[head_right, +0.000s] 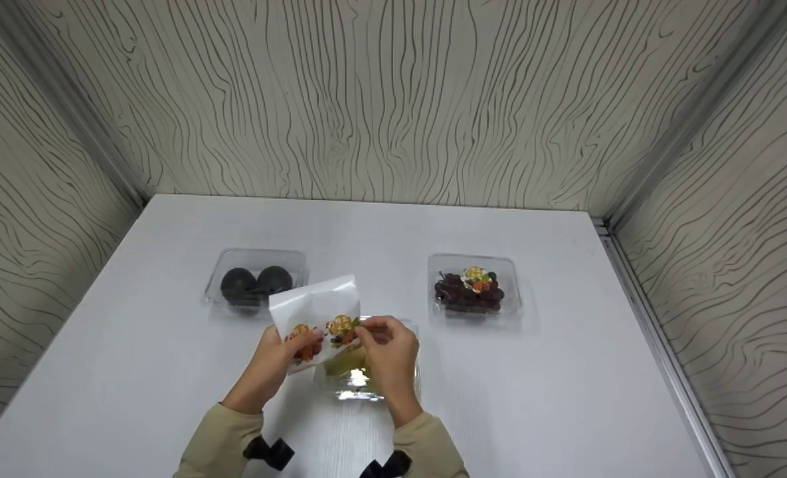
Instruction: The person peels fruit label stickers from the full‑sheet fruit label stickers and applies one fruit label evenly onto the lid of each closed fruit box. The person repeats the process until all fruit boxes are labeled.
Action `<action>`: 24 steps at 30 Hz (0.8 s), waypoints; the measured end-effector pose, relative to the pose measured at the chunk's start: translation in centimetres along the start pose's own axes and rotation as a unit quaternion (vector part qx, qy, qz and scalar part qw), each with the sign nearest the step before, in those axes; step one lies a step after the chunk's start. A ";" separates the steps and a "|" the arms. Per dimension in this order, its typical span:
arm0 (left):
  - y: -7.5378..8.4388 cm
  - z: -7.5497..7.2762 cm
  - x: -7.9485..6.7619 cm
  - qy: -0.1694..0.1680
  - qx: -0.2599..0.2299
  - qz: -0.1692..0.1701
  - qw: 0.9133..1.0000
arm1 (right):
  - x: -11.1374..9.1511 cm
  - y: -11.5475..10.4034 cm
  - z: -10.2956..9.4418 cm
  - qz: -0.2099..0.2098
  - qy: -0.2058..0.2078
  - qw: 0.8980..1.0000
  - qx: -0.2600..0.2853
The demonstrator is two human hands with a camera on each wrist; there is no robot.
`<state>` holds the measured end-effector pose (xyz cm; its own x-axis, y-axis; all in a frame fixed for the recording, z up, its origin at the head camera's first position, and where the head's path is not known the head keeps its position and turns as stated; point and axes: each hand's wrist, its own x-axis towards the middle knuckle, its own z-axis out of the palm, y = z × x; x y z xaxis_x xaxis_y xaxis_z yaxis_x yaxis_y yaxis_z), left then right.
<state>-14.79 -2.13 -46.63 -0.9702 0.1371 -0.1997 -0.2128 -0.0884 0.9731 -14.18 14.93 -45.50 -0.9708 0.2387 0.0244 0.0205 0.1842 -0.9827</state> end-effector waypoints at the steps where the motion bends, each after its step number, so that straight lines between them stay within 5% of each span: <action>1: 0.0 0.0 0.0 0.003 0.001 0.001 1.000 | 0.0 0.0 0.0 -0.003 0.004 1.000 -0.005; 12: 0.6 0.8 -0.1 0.074 0.028 0.043 0.996 | 0.1 0.3 0.1 -0.028 0.033 0.998 -0.052; 24: 0.9 0.8 -0.2 0.106 0.031 0.056 0.992 | -0.2 0.2 0.4 -0.072 0.043 0.993 -0.079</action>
<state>-14.70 -1.39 -45.64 -0.9913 -0.0807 -0.1039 -0.1019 -0.0292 0.9944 -14.03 14.55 -45.76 -0.9428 0.2781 0.1839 -0.0725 0.3676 -0.9272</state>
